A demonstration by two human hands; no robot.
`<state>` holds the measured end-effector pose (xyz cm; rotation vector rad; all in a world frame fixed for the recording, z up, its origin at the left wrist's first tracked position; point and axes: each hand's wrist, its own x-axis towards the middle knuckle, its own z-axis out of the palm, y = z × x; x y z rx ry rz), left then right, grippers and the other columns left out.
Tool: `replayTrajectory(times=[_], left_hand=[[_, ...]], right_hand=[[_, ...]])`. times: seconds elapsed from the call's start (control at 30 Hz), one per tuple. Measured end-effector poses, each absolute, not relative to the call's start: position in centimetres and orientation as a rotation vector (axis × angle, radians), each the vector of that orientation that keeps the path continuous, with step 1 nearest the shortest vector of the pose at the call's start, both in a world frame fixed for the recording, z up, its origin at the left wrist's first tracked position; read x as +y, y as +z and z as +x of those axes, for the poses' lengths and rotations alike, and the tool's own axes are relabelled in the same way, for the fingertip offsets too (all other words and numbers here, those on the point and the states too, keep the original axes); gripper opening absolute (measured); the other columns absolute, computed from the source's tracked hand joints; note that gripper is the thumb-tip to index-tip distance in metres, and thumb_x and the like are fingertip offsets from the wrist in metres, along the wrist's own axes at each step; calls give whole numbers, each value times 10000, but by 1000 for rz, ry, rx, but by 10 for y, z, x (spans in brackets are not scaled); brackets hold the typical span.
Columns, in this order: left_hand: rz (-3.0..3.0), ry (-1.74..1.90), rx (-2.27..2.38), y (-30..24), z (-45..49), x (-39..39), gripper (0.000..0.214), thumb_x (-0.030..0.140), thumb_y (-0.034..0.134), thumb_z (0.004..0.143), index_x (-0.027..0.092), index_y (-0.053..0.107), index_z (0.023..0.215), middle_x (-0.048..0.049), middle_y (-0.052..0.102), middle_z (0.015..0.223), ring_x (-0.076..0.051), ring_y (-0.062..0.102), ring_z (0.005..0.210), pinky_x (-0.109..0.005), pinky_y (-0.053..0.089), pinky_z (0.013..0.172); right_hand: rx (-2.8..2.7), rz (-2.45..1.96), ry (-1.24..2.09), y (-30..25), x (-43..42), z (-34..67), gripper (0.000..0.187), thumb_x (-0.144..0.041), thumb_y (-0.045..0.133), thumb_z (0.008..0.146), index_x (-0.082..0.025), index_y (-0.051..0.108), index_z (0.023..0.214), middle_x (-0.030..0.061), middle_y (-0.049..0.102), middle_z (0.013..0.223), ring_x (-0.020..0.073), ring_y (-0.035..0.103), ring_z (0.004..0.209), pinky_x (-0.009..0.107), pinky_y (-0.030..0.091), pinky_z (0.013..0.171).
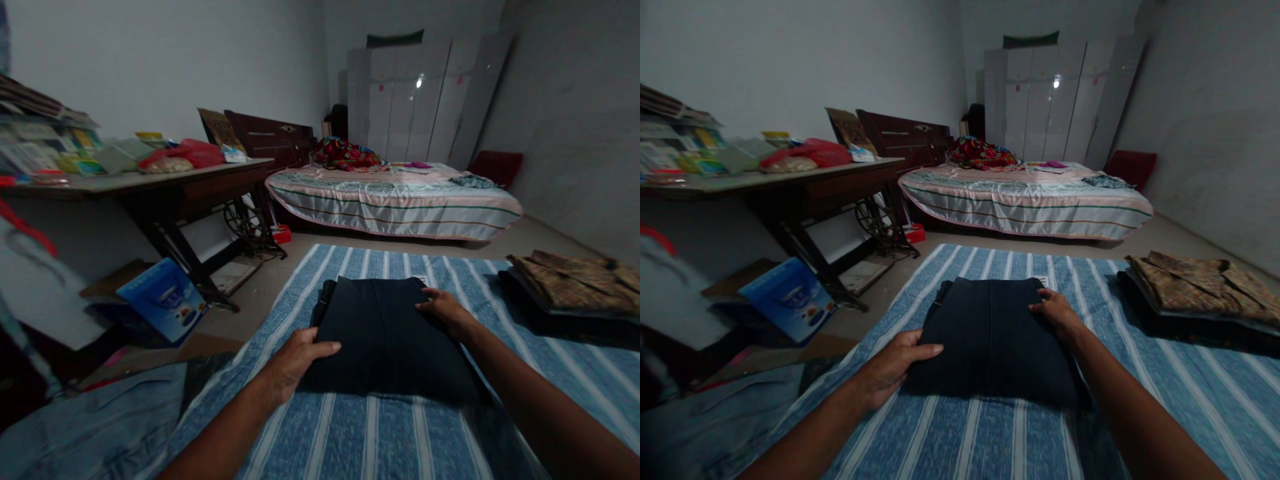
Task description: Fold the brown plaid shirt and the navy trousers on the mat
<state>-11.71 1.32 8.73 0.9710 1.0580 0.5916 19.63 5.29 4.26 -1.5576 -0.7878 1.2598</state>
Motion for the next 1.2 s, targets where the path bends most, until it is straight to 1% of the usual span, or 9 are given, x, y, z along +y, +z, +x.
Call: replayTrajectory(times=[0.27, 0.37, 0.43, 0.53, 0.67, 0.73, 0.93, 1.07, 1.2], left_hand=[[838, 617, 1013, 99, -104, 13, 338, 249, 808, 571, 128, 660, 850, -76, 733, 764, -222, 687, 673, -373, 540, 752], [910, 596, 1025, 98, -105, 10, 357, 246, 811, 564, 124, 666, 867, -80, 734, 790, -223, 687, 706, -359, 534, 752], [961, 608, 1029, 97, -105, 8, 375, 258, 805, 573, 119, 672, 895, -82, 734, 808, -222, 685, 727, -346, 529, 754], [1019, 657, 1017, 97, -105, 6, 412, 266, 797, 578, 125, 677, 947, -62, 733, 798, -211, 678, 733, -332, 520, 761], [1044, 625, 1046, 94, -108, 4, 392, 295, 790, 588, 129, 680, 925, -62, 732, 799, -225, 678, 770, -331, 514, 750], [1030, 574, 1101, 89, -111, 3, 373, 307, 789, 586, 124, 676, 891, -74, 732, 802, -232, 678, 766, -333, 516, 728], [981, 504, 1230, 73, -116, 3, 414, 272, 779, 567, 117, 660, 932, -99, 734, 846, -243, 683, 755, -340, 526, 697], [989, 516, 1231, 75, -113, 2, 404, 269, 760, 578, 113, 657, 936, -82, 731, 796, -216, 675, 681, -319, 523, 650], [1020, 531, 1234, 80, -110, 2, 363, 272, 759, 579, 119, 655, 892, -66, 724, 749, -201, 665, 640, -303, 512, 615]], right_hand=[[-707, -1541, 1392, 46, 47, 199, 546, -104, 733, 685, -88, 516, 1186, 85, 685, 781, 216, 666, 659, 302, 560, 575], [-742, -1468, 1454, 47, 40, 198, 517, -108, 712, 692, -101, 518, 1171, 98, 687, 843, 225, 671, 699, 326, 569, 619], [-780, -1393, 1488, 46, 36, 197, 586, -109, 726, 670, -129, 494, 1208, 91, 685, 904, 230, 672, 748, 340, 572, 660], [-833, -1321, 1481, 47, 33, 197, 789, -73, 751, 603, -167, 413, 1309, 71, 671, 975, 226, 666, 799, 333, 571, 692], [-876, -1434, 1293, 49, 34, 195, 910, -31, 721, 581, -226, 346, 1387, 29, 667, 911, 206, 655, 689, 308, 556, 592], [-895, -1463, 1252, 47, 36, 192, 904, -19, 709, 584, -230, 354, 1388, 25, 667, 904, 198, 650, 673, 302, 551, 588], [-811, -1504, 1269, 38, 35, 189, 844, -39, 727, 602, -130, 364, 1359, 97, 652, 1029, 209, 658, 812, 284, 556, 680], [-756, -1496, 1337, 46, 11, 196, 768, -205, 758, 684, -144, 367, 1343, 122, 628, 1110, 218, 660, 849, 298, 558, 696], [-776, -1330, 1532, 55, -24, 200, 749, -266, 786, 666, -175, 404, 1304, 100, 623, 1138, 232, 648, 927, 317, 549, 781]])
